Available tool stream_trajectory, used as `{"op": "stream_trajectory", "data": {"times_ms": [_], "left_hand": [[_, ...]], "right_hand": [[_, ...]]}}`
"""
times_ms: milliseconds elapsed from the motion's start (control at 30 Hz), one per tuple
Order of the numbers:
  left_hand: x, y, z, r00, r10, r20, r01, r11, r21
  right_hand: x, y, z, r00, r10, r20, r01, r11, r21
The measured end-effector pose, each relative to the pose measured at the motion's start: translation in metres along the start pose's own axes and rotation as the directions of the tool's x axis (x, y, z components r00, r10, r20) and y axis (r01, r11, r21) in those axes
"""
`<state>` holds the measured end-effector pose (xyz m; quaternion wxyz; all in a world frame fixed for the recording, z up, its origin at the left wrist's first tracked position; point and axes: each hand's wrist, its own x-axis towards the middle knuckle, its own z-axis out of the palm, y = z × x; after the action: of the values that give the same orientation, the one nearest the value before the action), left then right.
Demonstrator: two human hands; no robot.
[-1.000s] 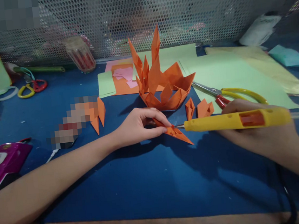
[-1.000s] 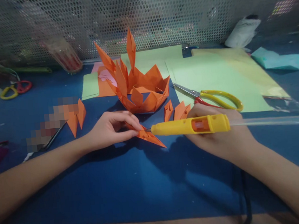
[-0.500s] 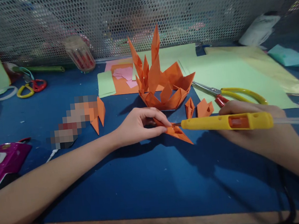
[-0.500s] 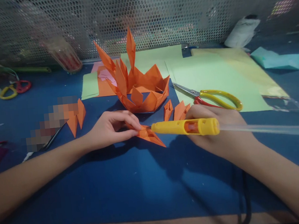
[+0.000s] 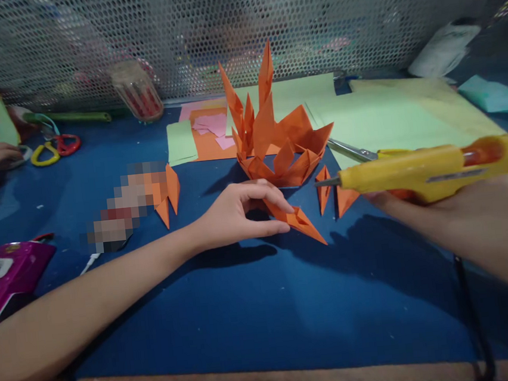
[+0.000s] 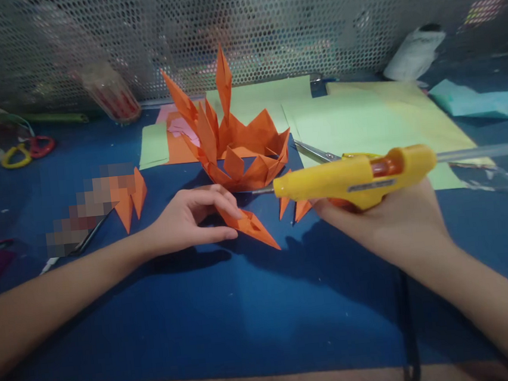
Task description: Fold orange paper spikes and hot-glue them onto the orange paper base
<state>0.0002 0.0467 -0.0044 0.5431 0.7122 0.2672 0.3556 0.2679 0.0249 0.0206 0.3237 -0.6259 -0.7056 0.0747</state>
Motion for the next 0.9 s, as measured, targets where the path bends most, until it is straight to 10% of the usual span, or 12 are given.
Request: {"op": "stream_trajectory", "data": {"times_ms": [233, 400, 900], "left_hand": [[0.0, -0.001, -0.002, 0.996, 0.084, 0.024, -0.084, 0.996, 0.004], [-0.001, 0.003, 0.002, 0.997, 0.06, 0.043, -0.06, 0.998, -0.005], [-0.007, 0.007, 0.022, 0.998, -0.051, 0.045, 0.054, 0.997, -0.051]], "right_hand": [[0.004, 0.0, -0.004, 0.93, 0.191, 0.314, -0.269, 0.935, 0.229], [-0.003, -0.007, 0.005, 0.86, 0.167, 0.481, -0.458, 0.669, 0.585], [-0.023, -0.011, 0.019, 0.778, 0.147, 0.61, -0.569, 0.577, 0.586]]}}
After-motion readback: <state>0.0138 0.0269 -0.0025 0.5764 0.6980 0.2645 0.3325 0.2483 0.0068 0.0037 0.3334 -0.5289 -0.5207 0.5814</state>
